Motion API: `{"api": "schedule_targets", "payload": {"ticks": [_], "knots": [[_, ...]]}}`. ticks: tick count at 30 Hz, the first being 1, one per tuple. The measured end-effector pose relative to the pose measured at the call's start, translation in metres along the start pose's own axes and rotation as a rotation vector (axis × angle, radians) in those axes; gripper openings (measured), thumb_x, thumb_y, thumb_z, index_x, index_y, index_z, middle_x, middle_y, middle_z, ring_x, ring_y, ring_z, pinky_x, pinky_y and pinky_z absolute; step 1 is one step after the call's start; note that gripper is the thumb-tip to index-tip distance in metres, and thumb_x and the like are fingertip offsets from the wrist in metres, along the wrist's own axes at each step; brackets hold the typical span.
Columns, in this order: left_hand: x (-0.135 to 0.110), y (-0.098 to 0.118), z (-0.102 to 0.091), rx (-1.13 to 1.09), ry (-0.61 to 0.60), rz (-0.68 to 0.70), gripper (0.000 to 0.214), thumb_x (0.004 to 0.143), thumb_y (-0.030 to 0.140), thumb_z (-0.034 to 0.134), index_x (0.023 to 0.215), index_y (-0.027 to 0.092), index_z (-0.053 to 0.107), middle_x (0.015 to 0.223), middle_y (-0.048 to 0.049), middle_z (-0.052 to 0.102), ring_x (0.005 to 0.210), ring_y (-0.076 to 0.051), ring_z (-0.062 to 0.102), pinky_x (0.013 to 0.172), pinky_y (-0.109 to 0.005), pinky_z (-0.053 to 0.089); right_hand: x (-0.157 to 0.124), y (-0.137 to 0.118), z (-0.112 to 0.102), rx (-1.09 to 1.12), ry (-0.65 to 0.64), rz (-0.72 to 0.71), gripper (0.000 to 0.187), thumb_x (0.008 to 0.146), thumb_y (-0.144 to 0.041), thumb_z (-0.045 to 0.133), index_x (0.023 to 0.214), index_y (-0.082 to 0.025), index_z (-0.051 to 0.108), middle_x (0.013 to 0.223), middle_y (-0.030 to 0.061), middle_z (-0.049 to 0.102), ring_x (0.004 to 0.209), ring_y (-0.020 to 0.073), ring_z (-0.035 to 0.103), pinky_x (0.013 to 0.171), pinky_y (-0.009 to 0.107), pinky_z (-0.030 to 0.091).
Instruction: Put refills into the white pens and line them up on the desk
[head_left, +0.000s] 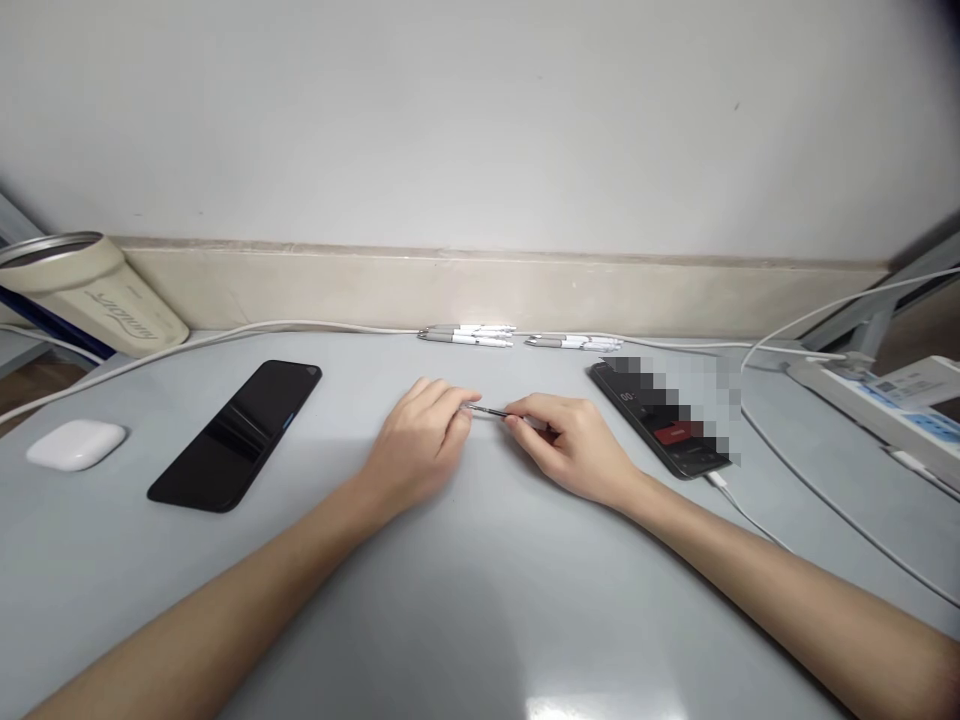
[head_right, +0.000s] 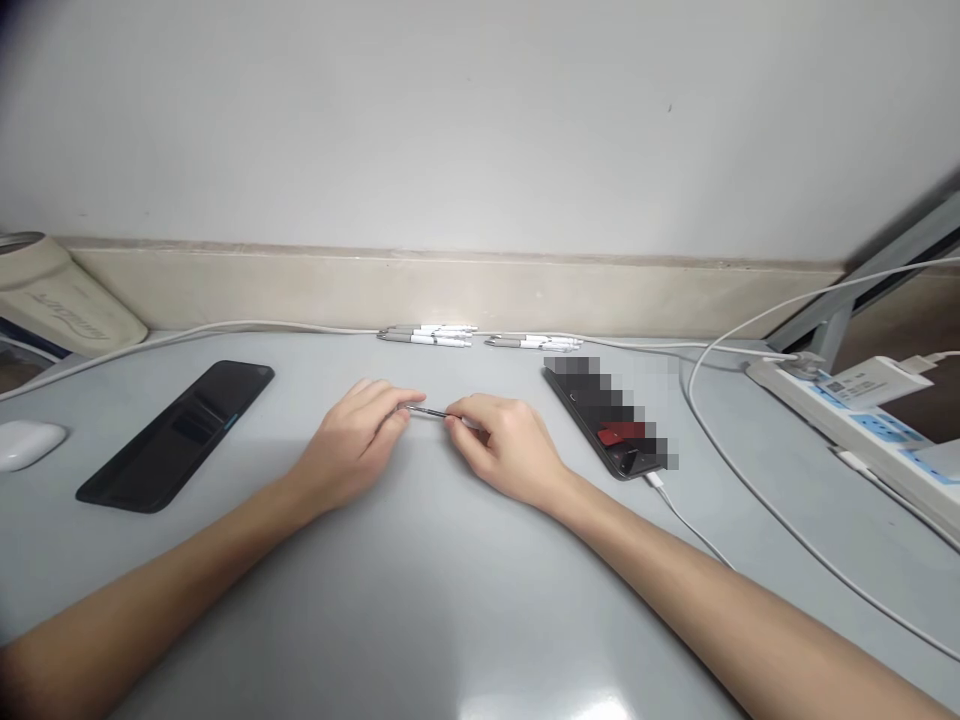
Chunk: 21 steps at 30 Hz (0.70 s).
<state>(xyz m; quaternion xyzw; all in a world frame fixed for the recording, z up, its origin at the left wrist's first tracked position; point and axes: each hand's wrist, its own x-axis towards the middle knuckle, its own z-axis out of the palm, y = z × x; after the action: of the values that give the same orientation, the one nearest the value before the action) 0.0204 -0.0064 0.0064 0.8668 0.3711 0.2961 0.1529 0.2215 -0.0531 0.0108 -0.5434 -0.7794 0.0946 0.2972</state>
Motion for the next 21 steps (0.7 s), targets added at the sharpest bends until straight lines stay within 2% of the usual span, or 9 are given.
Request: {"api": "schedule_targets", "payload": {"ticks": [5,10,14,21], "knots": [[-0.001,0.001,0.001,0.055,0.037,0.095,0.027,0.092,0.016,0.035,0.101,0.019,0.061,0.094,-0.0045,0.059,0.089,-0.018,0.051,0.080,-0.032,0.043,0.000,0.000,0.001,-0.011,0.000,-0.012,0.020,0.090,-0.026,0.048,0.094,-0.020,0.067,0.079,0.0026,0.067,0.062,0.0116,0.054,0.058,0.024,0.038],[-0.002,0.003,0.003,0.131,0.127,0.176,0.027,0.089,0.015,0.039,0.103,0.018,0.062,0.094,-0.0066,0.052,0.087,-0.018,0.049,0.075,-0.031,0.044,0.000,0.002,0.002,0.007,-0.008,-0.049,0.021,0.090,-0.027,0.050,0.100,-0.019,0.066,0.080,0.0035,0.065,0.060,0.0112,0.052,0.058,0.024,0.039],[-0.002,0.005,0.001,0.095,0.116,0.220,0.028,0.089,0.014,0.039,0.108,0.019,0.059,0.093,-0.0056,0.054,0.086,-0.017,0.051,0.076,-0.030,0.044,0.000,0.003,0.002,0.038,-0.019,-0.088,0.022,0.089,-0.024,0.051,0.106,-0.019,0.064,0.084,0.0043,0.065,0.065,0.0122,0.054,0.063,0.024,0.041],[-0.004,0.013,-0.002,-0.103,0.082,0.152,0.012,0.089,0.020,0.049,0.097,0.022,0.058,0.091,-0.0009,0.063,0.089,-0.014,0.058,0.080,-0.027,0.047,-0.001,0.001,0.001,0.077,-0.074,-0.197,0.024,0.092,-0.026,0.048,0.110,-0.019,0.062,0.085,0.0049,0.064,0.072,0.0133,0.056,0.067,0.024,0.042]]}}
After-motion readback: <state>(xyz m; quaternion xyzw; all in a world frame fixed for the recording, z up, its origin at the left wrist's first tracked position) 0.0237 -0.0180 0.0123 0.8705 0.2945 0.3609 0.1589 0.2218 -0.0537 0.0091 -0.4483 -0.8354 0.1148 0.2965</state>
